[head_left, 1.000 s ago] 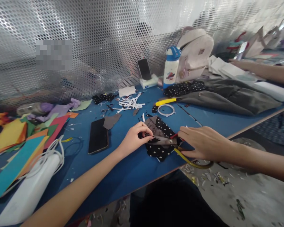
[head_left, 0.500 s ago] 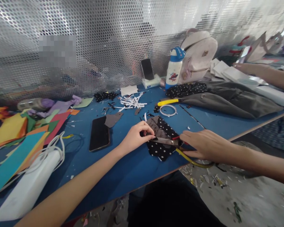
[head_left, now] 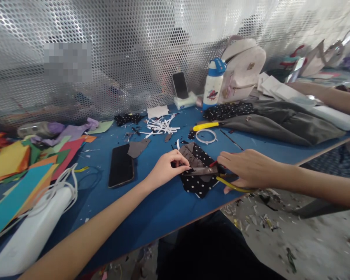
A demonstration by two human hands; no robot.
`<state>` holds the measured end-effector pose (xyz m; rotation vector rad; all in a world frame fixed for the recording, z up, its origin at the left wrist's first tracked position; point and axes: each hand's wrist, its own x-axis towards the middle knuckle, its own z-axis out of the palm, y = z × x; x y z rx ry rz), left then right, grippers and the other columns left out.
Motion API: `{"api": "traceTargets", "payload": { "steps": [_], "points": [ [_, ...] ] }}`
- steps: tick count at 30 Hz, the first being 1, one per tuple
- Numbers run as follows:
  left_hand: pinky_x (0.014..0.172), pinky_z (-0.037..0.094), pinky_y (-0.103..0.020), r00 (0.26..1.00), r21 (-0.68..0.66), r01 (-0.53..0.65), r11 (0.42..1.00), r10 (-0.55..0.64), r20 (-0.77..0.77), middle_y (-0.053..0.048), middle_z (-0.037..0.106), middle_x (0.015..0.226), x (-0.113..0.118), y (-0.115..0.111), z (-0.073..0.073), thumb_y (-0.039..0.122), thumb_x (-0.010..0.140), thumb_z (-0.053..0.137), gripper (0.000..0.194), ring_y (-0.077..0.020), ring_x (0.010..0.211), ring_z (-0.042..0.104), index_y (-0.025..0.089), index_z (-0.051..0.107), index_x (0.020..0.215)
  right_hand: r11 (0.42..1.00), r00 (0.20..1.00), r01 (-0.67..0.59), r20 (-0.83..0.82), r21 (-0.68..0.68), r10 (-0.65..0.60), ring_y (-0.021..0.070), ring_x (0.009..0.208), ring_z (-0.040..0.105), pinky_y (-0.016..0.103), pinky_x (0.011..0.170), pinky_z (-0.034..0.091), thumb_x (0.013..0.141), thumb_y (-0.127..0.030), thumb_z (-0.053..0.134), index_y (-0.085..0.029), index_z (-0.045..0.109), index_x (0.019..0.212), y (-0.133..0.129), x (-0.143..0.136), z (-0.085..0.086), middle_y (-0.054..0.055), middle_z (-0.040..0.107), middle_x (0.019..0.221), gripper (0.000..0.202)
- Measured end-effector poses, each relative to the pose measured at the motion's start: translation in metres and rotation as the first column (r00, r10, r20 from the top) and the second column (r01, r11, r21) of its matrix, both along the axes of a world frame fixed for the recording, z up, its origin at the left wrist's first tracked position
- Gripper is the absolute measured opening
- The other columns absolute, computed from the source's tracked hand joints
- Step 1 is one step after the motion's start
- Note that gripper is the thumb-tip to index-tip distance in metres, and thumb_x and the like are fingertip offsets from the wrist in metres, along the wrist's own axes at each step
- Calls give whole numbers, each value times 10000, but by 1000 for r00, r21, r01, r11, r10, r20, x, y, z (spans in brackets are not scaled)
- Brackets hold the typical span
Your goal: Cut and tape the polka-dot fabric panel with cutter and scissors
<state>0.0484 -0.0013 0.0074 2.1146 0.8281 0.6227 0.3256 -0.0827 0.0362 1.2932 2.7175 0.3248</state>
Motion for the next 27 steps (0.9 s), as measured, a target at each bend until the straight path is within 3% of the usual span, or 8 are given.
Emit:
{"api": "traceTargets", "payload": {
  "steps": [8, 14, 21, 27],
  "points": [
    [678, 471, -286, 1000, -9, 0, 1000, 0, -4, -15, 587, 848, 0, 2, 1, 285, 851, 677, 102, -139, 717, 555, 222, 742, 805, 999, 995, -43, 90, 24, 41, 143, 529, 510, 312, 476, 83, 870, -530, 621, -160, 559, 1011, 15, -11, 7, 59, 628, 927, 402],
    [668, 475, -289, 1000, -13, -9, 1000, 9, -5, -21, 587, 853, 2, 0, 2, 309, 845, 679, 118, -147, 722, 562, 221, 741, 795, 993, 985, -106, 142, 52, 98, 131, 498, 502, 313, 466, 74, 863, -550, 643, -160, 574, 1060, 19, -12, 7, 58, 637, 910, 443],
    [663, 474, -285, 1000, -8, -15, 1000, 15, -12, -23, 583, 846, 2, 0, 3, 324, 859, 669, 138, -147, 718, 560, 219, 741, 806, 997, 986, -82, 144, 9, 80, 147, 527, 548, 300, 466, 100, 883, -497, 650, -163, 578, 1045, 18, -11, 10, 50, 650, 894, 378],
    [670, 470, -295, 1000, 6, -4, 1000, 4, -8, -25, 592, 843, 0, 2, -2, 335, 857, 659, 142, -155, 719, 551, 217, 728, 818, 999, 998, -13, 58, -29, 15, 147, 537, 549, 297, 487, 118, 928, -429, 594, -182, 567, 912, 13, -9, 11, 26, 651, 837, 250]
  ]
}}
